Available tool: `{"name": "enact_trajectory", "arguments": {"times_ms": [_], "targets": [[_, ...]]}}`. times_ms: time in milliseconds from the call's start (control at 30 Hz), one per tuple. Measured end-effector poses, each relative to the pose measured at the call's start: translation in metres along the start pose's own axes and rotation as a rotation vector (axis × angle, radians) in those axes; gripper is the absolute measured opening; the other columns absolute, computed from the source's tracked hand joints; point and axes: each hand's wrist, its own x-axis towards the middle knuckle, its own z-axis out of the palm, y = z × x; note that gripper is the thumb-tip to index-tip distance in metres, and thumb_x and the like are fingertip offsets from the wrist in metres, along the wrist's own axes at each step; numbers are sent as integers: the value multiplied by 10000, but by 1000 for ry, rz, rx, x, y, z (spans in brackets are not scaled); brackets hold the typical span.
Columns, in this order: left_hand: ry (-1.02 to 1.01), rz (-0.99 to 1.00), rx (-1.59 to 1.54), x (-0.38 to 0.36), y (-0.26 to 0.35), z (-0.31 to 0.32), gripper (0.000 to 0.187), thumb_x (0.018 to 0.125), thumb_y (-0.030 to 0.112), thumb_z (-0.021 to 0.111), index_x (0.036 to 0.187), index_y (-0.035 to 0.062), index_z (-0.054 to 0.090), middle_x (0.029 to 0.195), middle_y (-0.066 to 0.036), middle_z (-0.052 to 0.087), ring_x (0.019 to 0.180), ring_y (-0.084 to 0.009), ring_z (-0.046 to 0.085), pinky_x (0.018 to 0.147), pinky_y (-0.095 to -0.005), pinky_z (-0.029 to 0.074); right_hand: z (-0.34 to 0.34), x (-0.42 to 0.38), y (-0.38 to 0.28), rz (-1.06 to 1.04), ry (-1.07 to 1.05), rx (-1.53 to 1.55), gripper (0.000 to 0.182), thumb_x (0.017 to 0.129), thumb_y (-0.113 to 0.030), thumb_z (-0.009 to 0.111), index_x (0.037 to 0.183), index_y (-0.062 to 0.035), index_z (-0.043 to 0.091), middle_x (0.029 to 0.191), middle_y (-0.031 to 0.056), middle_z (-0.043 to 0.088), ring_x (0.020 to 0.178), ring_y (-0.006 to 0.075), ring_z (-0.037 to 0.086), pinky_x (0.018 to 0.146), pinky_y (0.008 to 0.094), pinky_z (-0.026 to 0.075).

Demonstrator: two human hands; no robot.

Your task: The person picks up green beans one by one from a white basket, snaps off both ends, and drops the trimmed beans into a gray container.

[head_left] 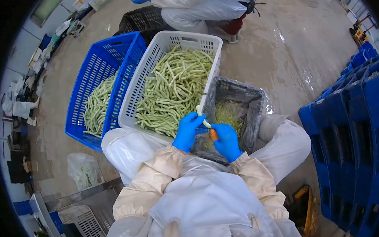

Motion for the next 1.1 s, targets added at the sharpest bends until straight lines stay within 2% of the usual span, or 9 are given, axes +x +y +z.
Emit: {"name": "enact_trajectory", "arguments": {"times_ms": [267, 467, 567, 700, 867, 900, 933, 1033, 1100], "targets": [[-149, -14, 128, -2, -1, -9, 247, 883, 194, 510, 1039, 16, 581, 768, -4, 573, 672, -81, 544, 610, -222, 455, 1, -4, -10, -140, -163, -164, 234, 647, -54, 605, 875, -47, 555, 755, 140, 547, 716, 329, 527, 639, 416, 411], [-213, -22, 314, -22, 22, -32, 260, 890, 205, 501, 1047, 18, 591, 707, 26, 547, 632, -54, 498, 559, -187, 386, -32, 2, 71, 554, 784, 632, 88, 826, -72, 514, 877, -32, 574, 760, 9, 554, 672, 114, 516, 624, 265, 431], [-188, -62, 293, -29, 26, -38, 272, 886, 210, 508, 1064, 19, 583, 698, 26, 547, 628, -56, 501, 562, -192, 392, -35, -1, 79, 657, 525, 347, 89, 809, -55, 539, 891, -30, 562, 699, 29, 546, 621, 118, 507, 594, 254, 430], [-145, -60, 191, -33, 32, -40, 276, 883, 223, 515, 1051, 14, 581, 690, 9, 551, 622, -74, 515, 570, -201, 409, -5, -5, 65, 231, 363, -186, 256, 735, -45, 587, 990, -63, 582, 886, 111, 572, 795, 244, 563, 734, 327, 452], [249, 419, 283, -21, 100, -152, 272, 876, 263, 517, 921, 6, 593, 706, -44, 554, 664, -120, 528, 621, -232, 424, 4, -15, 77, 393, 180, 68, 324, 710, -29, 586, 1031, -69, 585, 974, 129, 571, 879, 266, 562, 780, 339, 446], [357, 548, 388, -22, 125, -183, 277, 875, 234, 511, 989, -8, 585, 745, -58, 562, 694, -142, 546, 640, -253, 439, 4, -14, 79, 426, 166, 84, 326, 715, -30, 582, 1038, -67, 584, 974, 127, 576, 878, 259, 569, 777, 336, 450], [757, 619, 456, -40, 156, -159, 306, 861, 193, 529, 1056, -42, 556, 814, -88, 572, 733, -183, 566, 708, -293, 449, 6, -13, 78, 459, 155, 101, 327, 720, -30, 579, 1045, -64, 582, 974, 124, 581, 876, 251, 575, 774, 332, 453], [1205, 1081, 1582, -30, 170, -204, 389, 815, 139, 572, 1139, -58, 484, 907, -173, 587, 789, -225, 574, 757, -339, 448, 5, -4, 64, 520, 149, 86, 315, 741, -35, 567, 1055, -56, 580, 975, 131, 595, 877, 243, 586, 781, 323, 456], [677, 829, 1357, 2, 140, -195, 385, 798, 165, 585, 1131, -11, 506, 947, -182, 593, 871, -279, 566, 784, -365, 436, 12, -2, 67, 513, 136, 128, 307, 751, -38, 564, 1057, -50, 578, 977, 130, 599, 883, 240, 586, 788, 319, 453]]}}
